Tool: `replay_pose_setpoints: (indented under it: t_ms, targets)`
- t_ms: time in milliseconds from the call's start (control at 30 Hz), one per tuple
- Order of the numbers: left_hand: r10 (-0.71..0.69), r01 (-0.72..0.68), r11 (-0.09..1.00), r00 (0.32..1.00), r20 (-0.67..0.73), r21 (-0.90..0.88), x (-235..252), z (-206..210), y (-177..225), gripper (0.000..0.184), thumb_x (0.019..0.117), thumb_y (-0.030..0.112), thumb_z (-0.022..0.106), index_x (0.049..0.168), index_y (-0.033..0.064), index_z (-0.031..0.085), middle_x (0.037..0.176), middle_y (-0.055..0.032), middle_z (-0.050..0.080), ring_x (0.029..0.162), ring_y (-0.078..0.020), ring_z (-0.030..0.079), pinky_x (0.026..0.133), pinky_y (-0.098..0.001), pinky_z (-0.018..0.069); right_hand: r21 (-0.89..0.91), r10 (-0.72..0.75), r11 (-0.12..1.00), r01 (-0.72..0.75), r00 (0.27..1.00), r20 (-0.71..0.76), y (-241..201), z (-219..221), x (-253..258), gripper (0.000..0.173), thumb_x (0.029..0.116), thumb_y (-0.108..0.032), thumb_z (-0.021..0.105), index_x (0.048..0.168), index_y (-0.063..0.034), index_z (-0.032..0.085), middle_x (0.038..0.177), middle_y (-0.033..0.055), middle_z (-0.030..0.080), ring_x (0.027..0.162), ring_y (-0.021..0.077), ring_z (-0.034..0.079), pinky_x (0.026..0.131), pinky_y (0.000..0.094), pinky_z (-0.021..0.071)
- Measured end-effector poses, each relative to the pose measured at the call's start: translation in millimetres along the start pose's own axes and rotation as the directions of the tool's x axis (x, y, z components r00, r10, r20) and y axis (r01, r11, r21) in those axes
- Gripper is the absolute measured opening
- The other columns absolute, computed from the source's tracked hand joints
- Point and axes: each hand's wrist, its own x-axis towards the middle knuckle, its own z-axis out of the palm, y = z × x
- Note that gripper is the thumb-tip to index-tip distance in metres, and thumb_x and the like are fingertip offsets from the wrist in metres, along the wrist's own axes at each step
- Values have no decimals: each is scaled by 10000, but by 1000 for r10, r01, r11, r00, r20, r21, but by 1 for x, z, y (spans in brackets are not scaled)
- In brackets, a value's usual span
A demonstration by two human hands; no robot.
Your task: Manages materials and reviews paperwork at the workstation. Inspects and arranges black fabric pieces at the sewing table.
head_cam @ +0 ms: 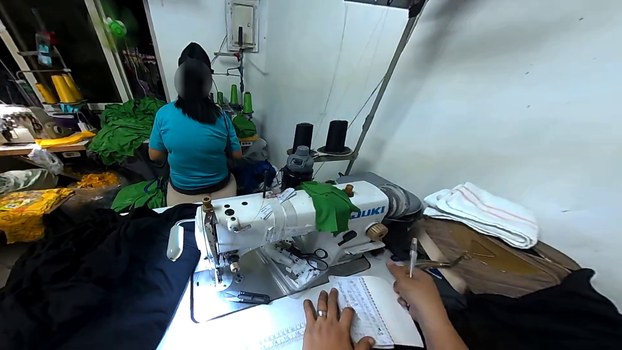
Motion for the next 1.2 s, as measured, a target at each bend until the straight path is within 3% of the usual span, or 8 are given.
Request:
replay_pose_setpoints:
  t_ms: [67, 133, 400, 667, 833, 933, 1067, 1200]
  targets:
    - [-4, 4, 1000, 1000, 6, -1, 0, 1, 0, 706, 945, 763, 381, 1396, 266, 599, 1668, -32, 339, 1528, -308, 321, 1160, -666, 254, -268, -79, 960, 84, 996, 30, 8, -10, 14, 326, 1009, -225, 637, 1216, 26, 655, 1043, 241, 684, 938, 367, 668, 843, 579, 534]
    - [-7, 6, 1000, 1000, 12, 6, 1, 3, 1, 734, 924, 778, 407, 1410, 259, 589, 1674, -40, 324, 1531, -312, 312, 1163, -669, 245, -422, -113, 897, 134, 991, 73, 14, -14, 19, 388, 980, -163, 652, 1323, 17, 622, 1222, 294, 658, 1161, 458, 632, 997, 651, 479]
    - [0, 1, 1000, 997, -71, 7, 0, 13, -2, 761, 945, 766, 397, 1488, 251, 531, 1680, -27, 316, 1520, -311, 342, 1149, -669, 291, -574, -229, 762, 300, 954, 195, 29, -11, 17, 394, 986, -106, 605, 1371, -23, 624, 1391, 284, 571, 1339, 477, 498, 1116, 612, 409]
    - [82, -91, 995, 981, -174, -43, -6, -3, -10, 816, 876, 785, 515, 1470, 228, 563, 1611, -91, 426, 1474, -348, 407, 1139, -671, 324, -479, -282, 748, 460, 873, 398, 11, -84, -79, 389, 982, -196, 689, 1343, -59, 649, 1340, 213, 615, 1294, 394, 548, 1095, 558, 445]
    - [400, -443, 884, 882, -251, -149, -28, 2, -26, 421, 984, 502, 599, 1287, 227, 694, 1531, -3, 522, 1440, -258, 451, 1156, -574, 377, -442, -110, 746, 499, 746, 656, 17, -167, -176, 355, 1019, -298, 644, 1328, -124, 658, 1307, 95, 644, 1166, 236, 643, 1018, 448, 536]
    - [502, -520, 838, 854, -140, -164, -56, 3, -23, 290, 1019, 341, 576, 1241, 220, 719, 1364, -4, 660, 1294, -232, 598, 1092, -557, 454, -375, -149, 800, 469, 760, 632, 49, -173, -230, 480, 1017, -458, 596, 1386, -153, 633, 1384, 116, 616, 1261, 279, 597, 1054, 490, 502]
    - [436, -439, 898, 896, -79, -25, -63, 0, -3, 379, 1033, 276, 539, 1403, 310, 614, 1534, 6, 528, 1442, -282, 461, 1104, -680, 366, -436, -334, 722, 537, 822, 460, 111, -131, -287, 670, 956, -626, 593, 1434, -157, 602, 1512, 159, 522, 1431, 399, 435, 1156, 655, 327]
    - [388, -390, 920, 919, 68, 21, -15, -9, 21, 499, 1068, 263, 488, 1559, 336, 438, 1709, 15, 239, 1586, -293, 164, 1201, -716, 137, -454, -381, 675, 582, 802, 460, 116, -129, -290, 609, 1003, -565, 563, 1426, -129, 609, 1505, 184, 530, 1421, 418, 451, 1150, 659, 322]
